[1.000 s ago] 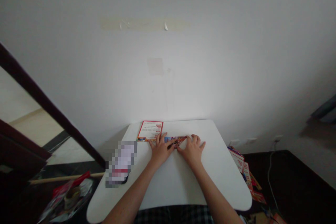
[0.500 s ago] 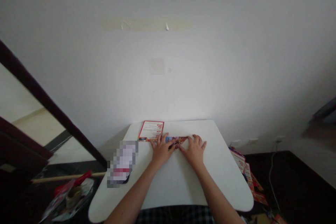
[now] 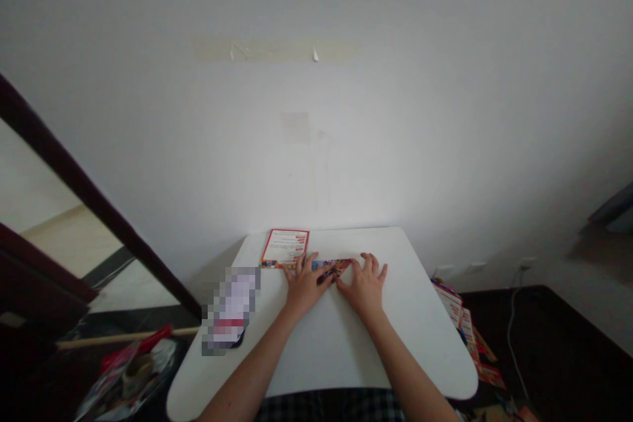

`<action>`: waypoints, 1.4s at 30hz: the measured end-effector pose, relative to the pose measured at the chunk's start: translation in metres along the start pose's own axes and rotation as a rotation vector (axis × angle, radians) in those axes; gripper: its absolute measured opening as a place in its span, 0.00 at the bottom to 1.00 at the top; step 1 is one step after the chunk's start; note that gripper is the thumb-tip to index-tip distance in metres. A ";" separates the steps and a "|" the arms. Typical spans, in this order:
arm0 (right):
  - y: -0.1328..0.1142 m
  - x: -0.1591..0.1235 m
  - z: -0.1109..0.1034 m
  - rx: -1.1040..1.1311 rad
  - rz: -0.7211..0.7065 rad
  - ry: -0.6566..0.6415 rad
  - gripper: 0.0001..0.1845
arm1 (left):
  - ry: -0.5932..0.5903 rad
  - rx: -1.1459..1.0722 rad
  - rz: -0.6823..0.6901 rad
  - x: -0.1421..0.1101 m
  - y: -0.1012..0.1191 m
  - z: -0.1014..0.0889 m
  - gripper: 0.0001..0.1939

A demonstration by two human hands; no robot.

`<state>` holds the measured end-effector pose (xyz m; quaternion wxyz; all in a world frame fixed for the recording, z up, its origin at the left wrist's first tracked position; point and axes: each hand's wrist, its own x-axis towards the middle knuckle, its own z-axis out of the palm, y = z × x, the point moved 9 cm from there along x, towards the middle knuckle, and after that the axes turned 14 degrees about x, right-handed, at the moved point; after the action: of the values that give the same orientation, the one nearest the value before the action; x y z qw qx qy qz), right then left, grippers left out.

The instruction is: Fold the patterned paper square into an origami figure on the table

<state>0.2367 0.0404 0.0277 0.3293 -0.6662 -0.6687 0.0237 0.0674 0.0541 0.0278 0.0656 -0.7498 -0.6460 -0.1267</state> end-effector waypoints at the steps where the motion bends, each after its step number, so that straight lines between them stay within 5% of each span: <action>1: 0.000 0.000 0.000 -0.003 0.004 -0.004 0.28 | -0.006 0.002 -0.003 0.000 0.000 0.000 0.19; 14: -0.005 0.005 -0.002 -0.015 0.004 -0.019 0.26 | -0.048 0.012 -0.009 0.000 0.001 -0.003 0.20; 42: 0.026 0.045 -0.004 -0.031 0.095 -0.027 0.13 | -0.021 0.021 -0.009 0.000 0.001 -0.002 0.18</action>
<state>0.2659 0.0828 0.0368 0.3084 -0.7018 -0.6410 0.0377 0.0682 0.0538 0.0294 0.0658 -0.7475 -0.6514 -0.1123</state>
